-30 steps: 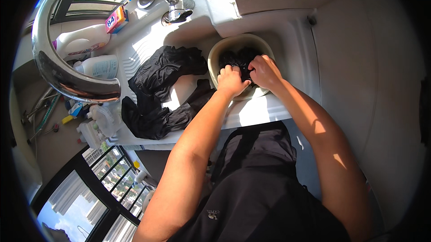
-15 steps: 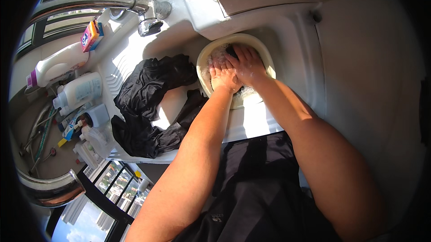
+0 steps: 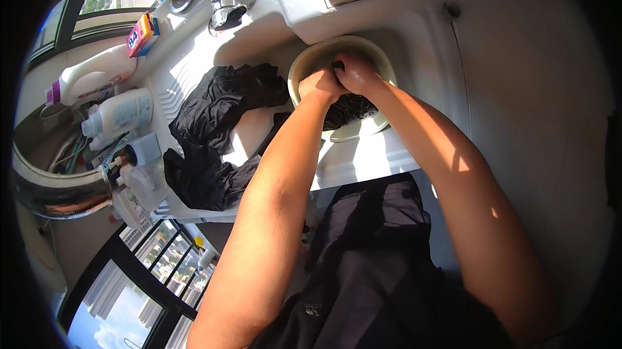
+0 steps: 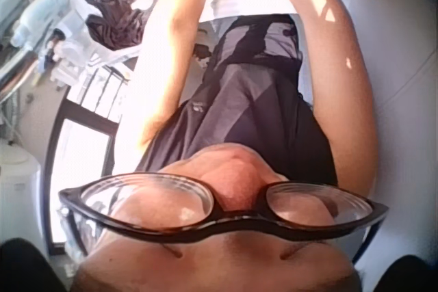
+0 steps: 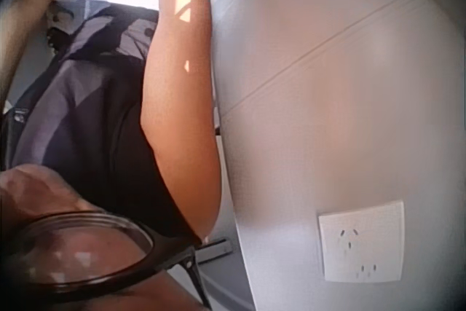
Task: The person washes black garments by hand in a bowl placed in a bathroom sink, scrubbing the fabric with soapy water, rinsing it, and adding liquid detergent from a large bottle.
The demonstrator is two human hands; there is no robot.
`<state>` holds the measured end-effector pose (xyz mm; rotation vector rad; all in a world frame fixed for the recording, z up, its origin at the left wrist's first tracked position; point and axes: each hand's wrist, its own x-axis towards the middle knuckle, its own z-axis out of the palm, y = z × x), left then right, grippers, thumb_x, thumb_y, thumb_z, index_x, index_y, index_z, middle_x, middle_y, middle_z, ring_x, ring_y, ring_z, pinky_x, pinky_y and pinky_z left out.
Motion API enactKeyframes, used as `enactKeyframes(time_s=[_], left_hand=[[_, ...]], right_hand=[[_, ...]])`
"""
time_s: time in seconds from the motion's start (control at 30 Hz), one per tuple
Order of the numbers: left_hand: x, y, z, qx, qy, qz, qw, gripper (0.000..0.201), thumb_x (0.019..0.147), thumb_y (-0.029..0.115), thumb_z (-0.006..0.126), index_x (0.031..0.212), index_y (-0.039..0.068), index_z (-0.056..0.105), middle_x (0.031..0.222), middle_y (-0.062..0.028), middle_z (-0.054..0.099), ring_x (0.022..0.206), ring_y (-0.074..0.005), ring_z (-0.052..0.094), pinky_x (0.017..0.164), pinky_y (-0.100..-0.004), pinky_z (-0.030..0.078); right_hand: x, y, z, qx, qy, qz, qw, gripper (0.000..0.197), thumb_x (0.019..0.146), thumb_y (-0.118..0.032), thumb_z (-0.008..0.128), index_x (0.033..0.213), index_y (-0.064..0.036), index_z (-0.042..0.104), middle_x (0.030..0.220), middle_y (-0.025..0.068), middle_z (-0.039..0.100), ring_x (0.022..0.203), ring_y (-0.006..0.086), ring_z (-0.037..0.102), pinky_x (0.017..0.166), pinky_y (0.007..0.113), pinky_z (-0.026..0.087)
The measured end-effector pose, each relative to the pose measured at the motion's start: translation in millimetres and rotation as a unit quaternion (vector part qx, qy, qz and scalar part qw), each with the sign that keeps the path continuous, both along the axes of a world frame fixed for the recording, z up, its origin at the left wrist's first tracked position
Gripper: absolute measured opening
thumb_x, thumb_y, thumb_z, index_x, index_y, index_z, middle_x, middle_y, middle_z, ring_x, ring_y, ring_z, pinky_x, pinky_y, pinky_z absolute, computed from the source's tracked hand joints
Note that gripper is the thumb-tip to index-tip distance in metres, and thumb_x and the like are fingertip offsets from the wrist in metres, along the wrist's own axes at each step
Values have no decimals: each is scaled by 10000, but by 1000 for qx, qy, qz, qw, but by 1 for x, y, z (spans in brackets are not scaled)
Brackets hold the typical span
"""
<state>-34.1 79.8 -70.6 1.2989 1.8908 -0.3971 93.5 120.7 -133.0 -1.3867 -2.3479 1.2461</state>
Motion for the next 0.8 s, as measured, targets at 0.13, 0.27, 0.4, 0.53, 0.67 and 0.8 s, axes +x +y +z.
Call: enactKeyframes(time_s=[0.13, 0.27, 0.4, 0.53, 0.67, 0.8], left_hand=[[-1, -40, 29, 281, 126, 19, 951, 379, 825, 355, 794, 1081, 93, 699, 1135, -73, 745, 1104, -325, 661, 937, -478, 511], [21, -79, 33, 360, 84, -2, 929, 466, 796, 305, 771, 1147, 17, 663, 1149, -172, 665, 1127, -392, 589, 970, -527, 478], [26, -77, 47, 90, 12, -99, 991, 652, 786, 433, 808, 1270, 29, 639, 1305, -164, 607, 1257, -385, 523, 1071, -523, 434], [14, -72, 17, 216, 90, -104, 967, 1048, 767, 603, 806, 1574, 52, 424, 1626, -216, 361, 1552, -425, 266, 1269, -553, 240], [14, -57, -17, 149, 67, -80, 983, 1255, 773, 671, 756, 1707, 60, 180, 1759, -228, 149, 1631, -451, 87, 1311, -583, 88], [26, -48, -44, 105, 156, -103, 977, 1203, 855, 697, 619, 1726, 53, 96, 1791, -220, 57, 1651, -450, -20, 1311, -591, -25]], right_hand=[[7, -22, 67, 75, 136, -77, 985, 537, 886, -239, 764, 1390, -152, 600, 1305, 157, 667, 1202, 403, 629, 1030, 520, 501], [37, -39, 90, 87, 62, 33, 994, 752, 792, -255, 808, 1492, -125, 564, 1235, 146, 668, 1166, 362, 621, 1070, 489, 489], [66, -46, 79, 77, -63, 153, 983, 600, 811, -285, 779, 1378, -128, 663, 1126, 108, 681, 1147, 323, 616, 1025, 471, 508], [50, -50, 60, 138, -37, 56, 988, 613, 859, -368, 744, 1412, -122, 646, 1408, 145, 609, 1293, 328, 562, 1137, 504, 443], [31, -53, 28, 257, -136, 93, 952, 724, 949, -445, 648, 1596, -159, 494, 1677, 191, 400, 1560, 375, 349, 1292, 552, 240], [24, -44, 1, 265, -155, 132, 942, 755, 987, -482, 582, 1642, -141, 426, 1738, 226, 285, 1634, 402, 194, 1320, 573, 145]])
